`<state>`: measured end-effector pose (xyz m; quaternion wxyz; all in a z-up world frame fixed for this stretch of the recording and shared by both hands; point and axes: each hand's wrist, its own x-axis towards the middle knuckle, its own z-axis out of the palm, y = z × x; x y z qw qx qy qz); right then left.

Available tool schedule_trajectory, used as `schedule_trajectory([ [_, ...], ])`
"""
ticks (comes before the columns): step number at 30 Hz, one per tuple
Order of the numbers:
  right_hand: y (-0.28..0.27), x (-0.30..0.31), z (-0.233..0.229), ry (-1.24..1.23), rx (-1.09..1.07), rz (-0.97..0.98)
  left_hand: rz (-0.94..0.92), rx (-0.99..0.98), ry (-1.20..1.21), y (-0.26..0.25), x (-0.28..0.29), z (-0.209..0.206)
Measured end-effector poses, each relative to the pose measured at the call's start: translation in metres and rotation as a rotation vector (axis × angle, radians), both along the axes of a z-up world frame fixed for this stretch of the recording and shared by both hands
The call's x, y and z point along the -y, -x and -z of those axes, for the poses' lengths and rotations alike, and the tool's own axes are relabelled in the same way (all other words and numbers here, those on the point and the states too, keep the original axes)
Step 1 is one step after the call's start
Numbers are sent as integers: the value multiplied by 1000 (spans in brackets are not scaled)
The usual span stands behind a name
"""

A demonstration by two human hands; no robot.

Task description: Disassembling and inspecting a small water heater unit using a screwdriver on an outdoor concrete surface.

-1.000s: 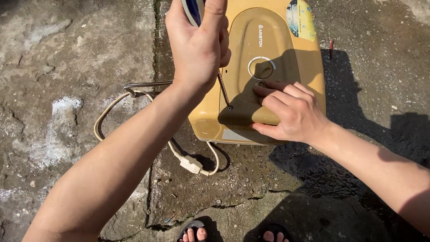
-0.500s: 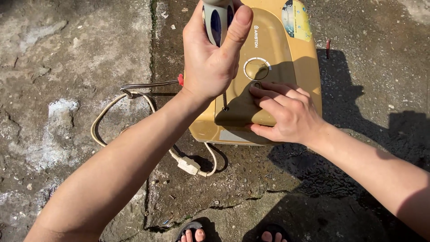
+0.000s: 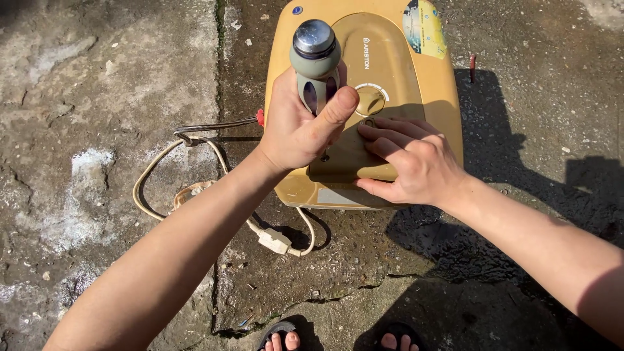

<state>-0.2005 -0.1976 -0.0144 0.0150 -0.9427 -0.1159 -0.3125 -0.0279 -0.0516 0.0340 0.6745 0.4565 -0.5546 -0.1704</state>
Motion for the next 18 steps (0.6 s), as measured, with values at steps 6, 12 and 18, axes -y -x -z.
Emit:
schedule_trajectory([
  [6, 0, 1, 2, -310, -60, 33, 116, 183, 56, -35, 8, 26],
  [12, -13, 1, -112, -862, -283, -299, 181, 700, -100, -39, -5, -13],
  [18, -54, -33, -177, -438, -357, -438, 261, 793, -429, -37, 5, -38],
])
